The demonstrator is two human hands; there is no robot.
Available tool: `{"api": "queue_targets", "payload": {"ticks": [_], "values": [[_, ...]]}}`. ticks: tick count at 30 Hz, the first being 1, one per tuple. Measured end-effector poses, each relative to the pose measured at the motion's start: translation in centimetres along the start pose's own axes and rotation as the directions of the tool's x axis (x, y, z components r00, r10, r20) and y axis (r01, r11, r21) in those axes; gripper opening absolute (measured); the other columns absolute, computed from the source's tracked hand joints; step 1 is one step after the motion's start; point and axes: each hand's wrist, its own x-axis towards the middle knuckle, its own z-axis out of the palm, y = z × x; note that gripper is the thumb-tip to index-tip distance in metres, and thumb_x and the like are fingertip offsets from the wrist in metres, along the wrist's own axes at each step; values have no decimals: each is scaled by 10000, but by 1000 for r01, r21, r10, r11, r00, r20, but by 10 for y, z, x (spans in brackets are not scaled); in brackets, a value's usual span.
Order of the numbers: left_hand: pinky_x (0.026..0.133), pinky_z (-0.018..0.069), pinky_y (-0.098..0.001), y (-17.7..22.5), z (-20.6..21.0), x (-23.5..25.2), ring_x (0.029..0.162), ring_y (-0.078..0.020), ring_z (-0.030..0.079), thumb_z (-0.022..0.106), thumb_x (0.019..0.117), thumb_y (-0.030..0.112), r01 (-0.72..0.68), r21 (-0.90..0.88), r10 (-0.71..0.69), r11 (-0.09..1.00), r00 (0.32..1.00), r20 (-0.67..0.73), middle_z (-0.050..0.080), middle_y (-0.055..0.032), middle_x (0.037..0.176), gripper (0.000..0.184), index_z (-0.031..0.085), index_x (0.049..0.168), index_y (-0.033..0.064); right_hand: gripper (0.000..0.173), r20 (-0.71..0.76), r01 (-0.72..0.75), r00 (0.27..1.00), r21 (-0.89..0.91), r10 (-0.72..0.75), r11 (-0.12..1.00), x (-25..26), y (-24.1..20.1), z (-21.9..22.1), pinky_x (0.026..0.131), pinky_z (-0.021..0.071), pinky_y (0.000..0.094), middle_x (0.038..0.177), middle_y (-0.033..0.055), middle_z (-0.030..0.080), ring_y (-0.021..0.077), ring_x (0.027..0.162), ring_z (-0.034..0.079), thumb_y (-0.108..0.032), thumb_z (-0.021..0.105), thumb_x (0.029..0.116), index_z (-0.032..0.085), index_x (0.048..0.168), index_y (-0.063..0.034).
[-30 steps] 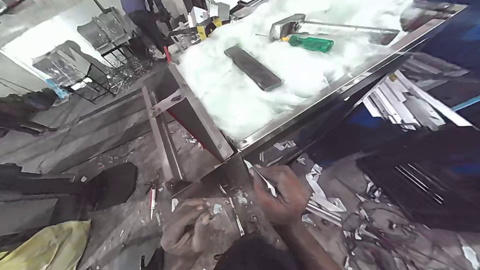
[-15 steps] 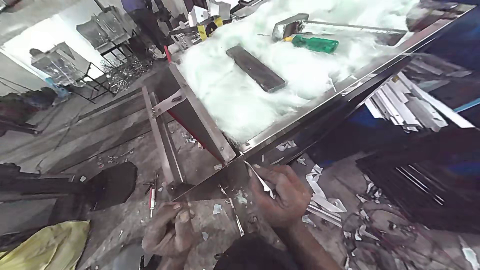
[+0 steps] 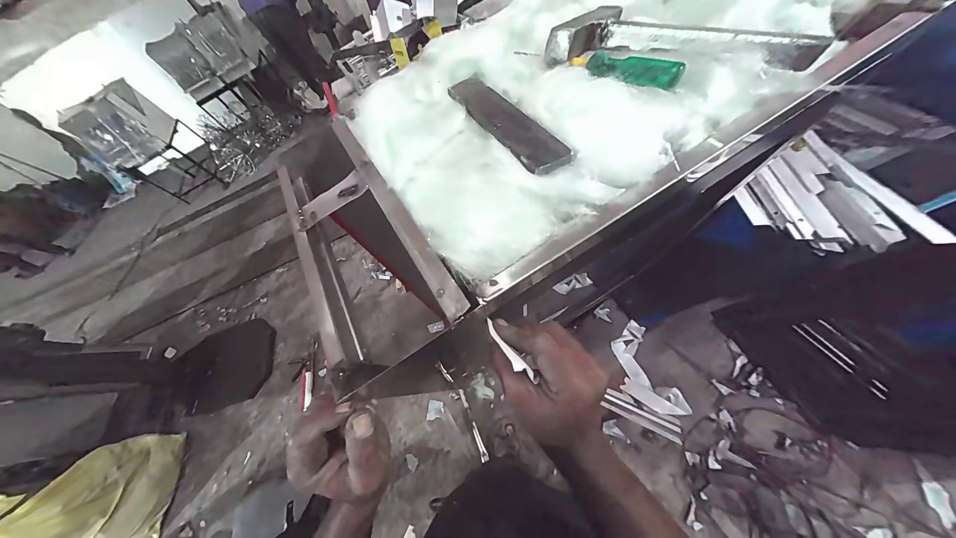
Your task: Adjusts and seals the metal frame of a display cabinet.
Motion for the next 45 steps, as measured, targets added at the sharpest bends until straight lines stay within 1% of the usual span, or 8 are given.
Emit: {"api": "queue_targets", "payload": {"ticks": [6, 11, 14, 19, 25, 31, 37, 45], "values": [[675, 546, -205, 3, -4, 1, 743, -12, 631, 650, 989, 361, -53, 56, 49, 997, 997, 67, 677, 145, 900, 182, 680, 1149, 279, 197, 5, -31, 1000, 102, 31, 994, -7, 9, 5, 808, 621, 250, 989, 61, 757, 106, 912, 721, -141, 804, 856, 774, 1034, -61], [756, 616, -254, 31, -4, -3, 854, -68, 710, 722, 937, 338, -128, 176, 45, 976, 909, 414, 725, 88, 987, 289, 644, 1200, 250, 225, -53, 12, 999, 121, -6, 993, -26, 15, 17, 819, 604, 221, 1015, 77, 730, 105, 938, 704, -175, 783, 880, 755, 1083, -83], [633, 623, -243, 34, 34, 5, 756, -70, 708, 833, 839, 451, -9, 185, -80, 983, 880, 468, 738, 40, 943, 464, 703, 1191, 178, 268, -50, -10, 999, 132, 17, 991, -31, 11, 22, 848, 605, 264, 1051, 79, 730, 130, 964, 701, -152, 793, 867, 762, 1128, -104], [609, 645, -254, 38, 74, 11, 725, -79, 723, 852, 826, 314, 1, 327, -137, 945, 909, 393, 752, -5, 890, 335, 744, 987, 40, 375, 112, -40, 994, 194, 18, 980, -49, 17, 15, 973, 566, 370, 1237, 68, 693, 175, 1144, 655, -254, 720, 944, 691, 1311, -182], [575, 621, -228, 35, 97, 3, 645, -49, 706, 797, 847, 202, -91, 528, -74, 844, 956, 283, 742, -10, 758, 174, 755, 845, 33, 325, 132, -239, 966, 111, 225, 965, -73, 55, -6, 974, 548, 344, 1191, 134, 675, 207, 1144, 638, -261, 723, 928, 685, 1180, -58], [598, 640, -253, 43, 110, -7, 659, -67, 713, 785, 849, 153, 23, 593, -148, 805, 975, 163, 743, -19, 784, 163, 740, 888, 1, 334, 558, -410, 788, 159, 261, 898, -72, 84, -8, 918, 573, 279, 1092, 12, 736, 80, 1013, 690, -367, 538, 1056, 724, 1195, -128], [672, 643, -302, 38, 120, -25, 715, -124, 719, 813, 825, 129, 59, 632, -89, 772, 996, 15, 738, -51, 814, 176, 734, 897, -11, 304, 486, -436, 799, 59, 355, 898, -72, 105, -4, 862, 577, 381, 1024, 58, 710, 178, 943, 679, -387, 634, 982, 722, 1097, -119], [637, 658, -345, 40, 134, -34, 675, -172, 736, 789, 850, 60, 199, 550, -152, 811, 980, -130, 748, -84, 778, 125, 723, 887, -39, 394, 628, -527, 647, -41, 432, 849, -87, 126, -8, 829, 604, 410, 1024, 73, 733, 186, 915, 721, -414, 627, 990, 666, 1196, -80]]}}
